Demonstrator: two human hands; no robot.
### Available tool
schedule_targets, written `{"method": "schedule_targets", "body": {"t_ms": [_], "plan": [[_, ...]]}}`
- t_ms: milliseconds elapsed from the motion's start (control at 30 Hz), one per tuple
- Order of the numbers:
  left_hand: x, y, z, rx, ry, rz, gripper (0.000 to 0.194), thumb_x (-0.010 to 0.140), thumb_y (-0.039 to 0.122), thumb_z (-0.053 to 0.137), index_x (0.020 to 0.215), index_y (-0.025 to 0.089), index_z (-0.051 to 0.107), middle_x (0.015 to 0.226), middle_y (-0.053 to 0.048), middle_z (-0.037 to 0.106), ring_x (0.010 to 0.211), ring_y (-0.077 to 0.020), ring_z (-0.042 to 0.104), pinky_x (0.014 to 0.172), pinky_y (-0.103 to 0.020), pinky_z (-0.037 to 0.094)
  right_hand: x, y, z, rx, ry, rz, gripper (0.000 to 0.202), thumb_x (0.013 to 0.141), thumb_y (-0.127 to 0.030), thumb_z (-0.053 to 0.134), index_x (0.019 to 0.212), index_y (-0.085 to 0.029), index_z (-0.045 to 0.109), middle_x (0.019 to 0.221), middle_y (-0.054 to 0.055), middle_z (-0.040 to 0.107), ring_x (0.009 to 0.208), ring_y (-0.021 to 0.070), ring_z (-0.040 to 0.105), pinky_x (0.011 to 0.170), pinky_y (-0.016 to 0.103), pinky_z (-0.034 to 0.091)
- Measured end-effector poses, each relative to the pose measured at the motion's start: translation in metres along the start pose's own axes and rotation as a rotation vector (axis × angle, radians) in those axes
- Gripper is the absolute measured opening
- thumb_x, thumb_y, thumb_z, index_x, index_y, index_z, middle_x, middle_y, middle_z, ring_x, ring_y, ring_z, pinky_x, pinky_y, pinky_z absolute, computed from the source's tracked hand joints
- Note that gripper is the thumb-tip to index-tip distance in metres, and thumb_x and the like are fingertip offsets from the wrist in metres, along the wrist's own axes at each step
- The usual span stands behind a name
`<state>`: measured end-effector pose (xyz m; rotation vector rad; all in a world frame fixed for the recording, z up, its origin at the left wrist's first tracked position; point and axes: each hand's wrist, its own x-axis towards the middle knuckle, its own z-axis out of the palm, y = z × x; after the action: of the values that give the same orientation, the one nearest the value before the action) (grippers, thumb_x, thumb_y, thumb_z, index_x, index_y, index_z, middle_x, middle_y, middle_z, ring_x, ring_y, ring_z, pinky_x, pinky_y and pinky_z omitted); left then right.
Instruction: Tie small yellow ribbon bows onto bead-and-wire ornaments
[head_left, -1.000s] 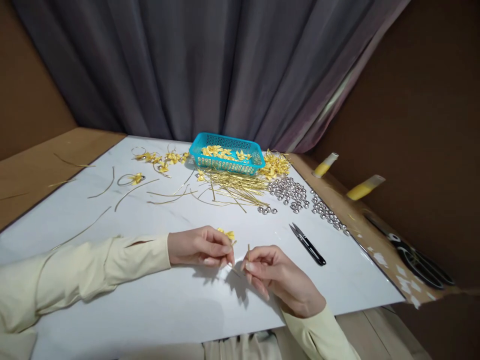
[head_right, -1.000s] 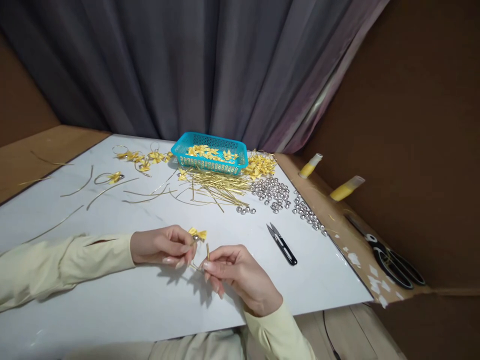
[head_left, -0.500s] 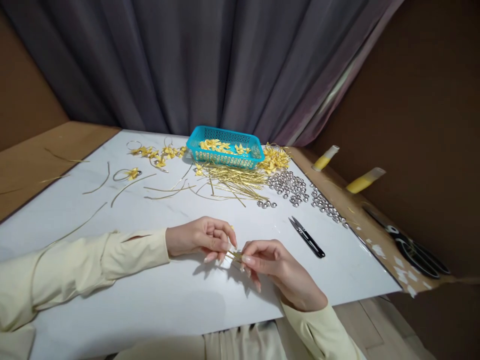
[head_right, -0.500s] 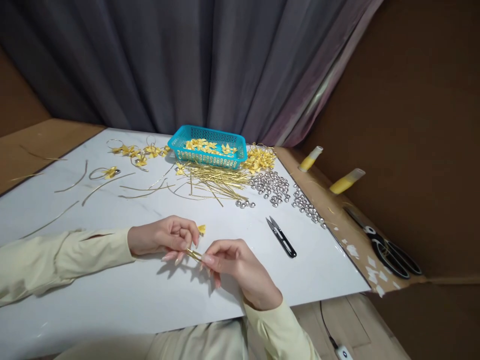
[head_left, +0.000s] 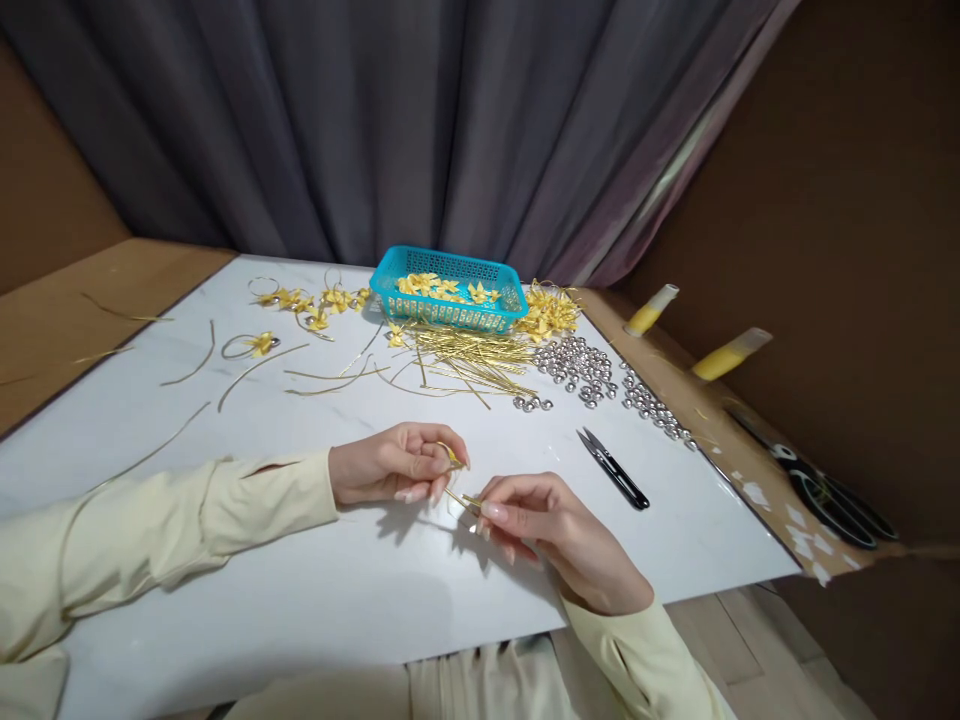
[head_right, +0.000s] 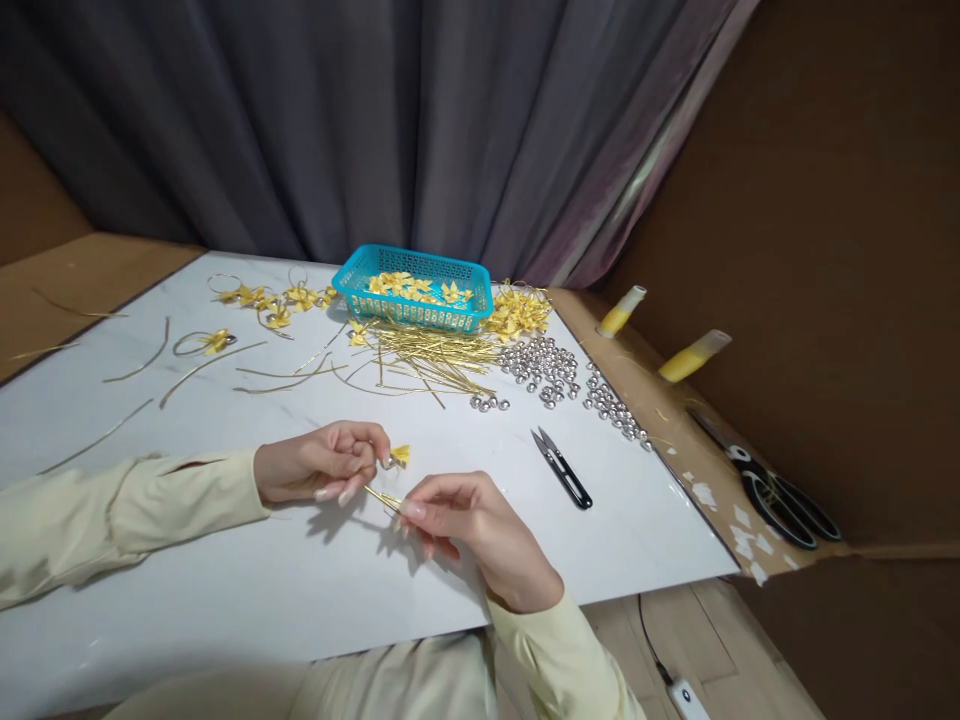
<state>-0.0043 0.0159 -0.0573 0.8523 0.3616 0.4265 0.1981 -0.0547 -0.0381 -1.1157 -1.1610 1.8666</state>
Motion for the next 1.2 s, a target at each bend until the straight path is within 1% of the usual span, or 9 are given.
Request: {"method": "schedule_targets", "body": {"t_ms": [67,233,367,633,733,800,867,1067,1200], "plan": [[0.0003,0.0004,-0.0004,-0.008,0.016,0.013,0.027,0.066,0.025,0.079,0.082,0.01,0.064,0.053,0.0,0.063,0.038,-0.0017,0.048,0.04,-0.01,0.033,-0.0001,-0.0006,0.0002,-0.001,0.009,-0.01,0.023,0.07,-0.032,0.071,0.065,-0.01,0.067,0.058,0.001,0.056,0.046,0.0046,0.042,0.042,0.021,0.021],[0.0013,-0.0011,-0.0013,0.2,-0.081,-0.123,0.03,0.068,0.027,0.077,0.088,0.01,0.063,0.057,0.0,0.065,0.04,-0.0062,0.053,0.04,-0.014,0.039,0.001,-0.0005,-0.0004,-0.038,-0.005,0.015,0.022,0.069,-0.031,0.071,0.062,-0.01,0.068,0.056,0.002,0.056,0.046,0.005,0.04,0.043,0.022,0.02],[0.0023,-0.002,-0.0006,0.297,-0.04,-0.137,0.026,0.068,0.028,0.076,0.083,0.011,0.061,0.06,0.0,0.067,0.042,-0.0061,0.054,0.042,-0.015,0.042,0.0008,0.0,-0.0006,-0.043,-0.023,0.016,0.022,0.068,-0.03,0.072,0.062,-0.01,0.067,0.057,0.001,0.055,0.047,0.0053,0.04,0.044,0.022,0.019],[0.0016,-0.0018,0.0006,0.389,-0.053,-0.17,0.019,0.07,0.027,0.074,0.074,0.011,0.065,0.058,0.0,0.066,0.044,-0.0048,0.052,0.045,-0.015,0.039,-0.0006,-0.0023,0.0012,-0.096,-0.023,0.049,0.025,0.068,-0.034,0.073,0.063,-0.01,0.069,0.045,-0.005,0.04,0.043,0.0034,0.025,0.044,0.024,0.012],[0.0013,-0.0014,0.0013,0.422,-0.052,-0.17,0.018,0.071,0.027,0.073,0.074,0.011,0.066,0.058,0.001,0.065,0.044,-0.0044,0.051,0.046,-0.015,0.038,-0.0006,-0.001,0.0005,-0.104,-0.032,0.031,0.024,0.068,-0.034,0.073,0.065,-0.011,0.07,0.049,-0.004,0.047,0.047,0.0044,0.031,0.045,0.022,0.019],[0.0015,-0.0012,0.0012,0.442,-0.053,-0.169,0.017,0.071,0.027,0.073,0.074,0.011,0.067,0.057,0.001,0.064,0.044,-0.004,0.05,0.046,-0.015,0.038,-0.0005,0.0006,-0.0003,-0.092,-0.044,0.013,0.023,0.067,-0.034,0.074,0.066,-0.011,0.07,0.057,-0.001,0.055,0.053,0.0061,0.04,0.051,0.021,0.028],[0.0019,-0.0009,0.0007,0.455,-0.059,-0.171,0.017,0.071,0.027,0.073,0.074,0.011,0.067,0.057,0.001,0.065,0.045,-0.0039,0.05,0.047,-0.015,0.038,-0.0005,0.0023,-0.001,-0.077,-0.051,0.012,0.022,0.066,-0.032,0.076,0.067,-0.012,0.07,0.063,0.001,0.06,0.059,0.0077,0.045,0.057,0.021,0.032],[0.0024,-0.0002,-0.0013,0.445,-0.063,-0.18,0.022,0.07,0.032,0.074,0.075,0.011,0.068,0.058,0.001,0.065,0.044,-0.0043,0.049,0.047,-0.016,0.039,-0.0005,0.0033,-0.0013,-0.064,-0.021,-0.007,0.019,0.065,-0.03,0.077,0.067,-0.012,0.07,0.061,0.0,0.06,0.058,0.0075,0.046,0.058,0.021,0.035],[0.0028,0.0001,-0.002,0.384,-0.046,-0.168,0.021,0.07,0.03,0.073,0.073,0.011,0.067,0.057,0.0,0.064,0.043,-0.0042,0.047,0.045,-0.016,0.038,-0.0012,0.0009,0.0005,-0.046,0.005,-0.004,0.019,0.064,-0.03,0.077,0.065,-0.012,0.07,0.062,0.001,0.061,0.057,0.0077,0.045,0.057,0.021,0.035]]}}
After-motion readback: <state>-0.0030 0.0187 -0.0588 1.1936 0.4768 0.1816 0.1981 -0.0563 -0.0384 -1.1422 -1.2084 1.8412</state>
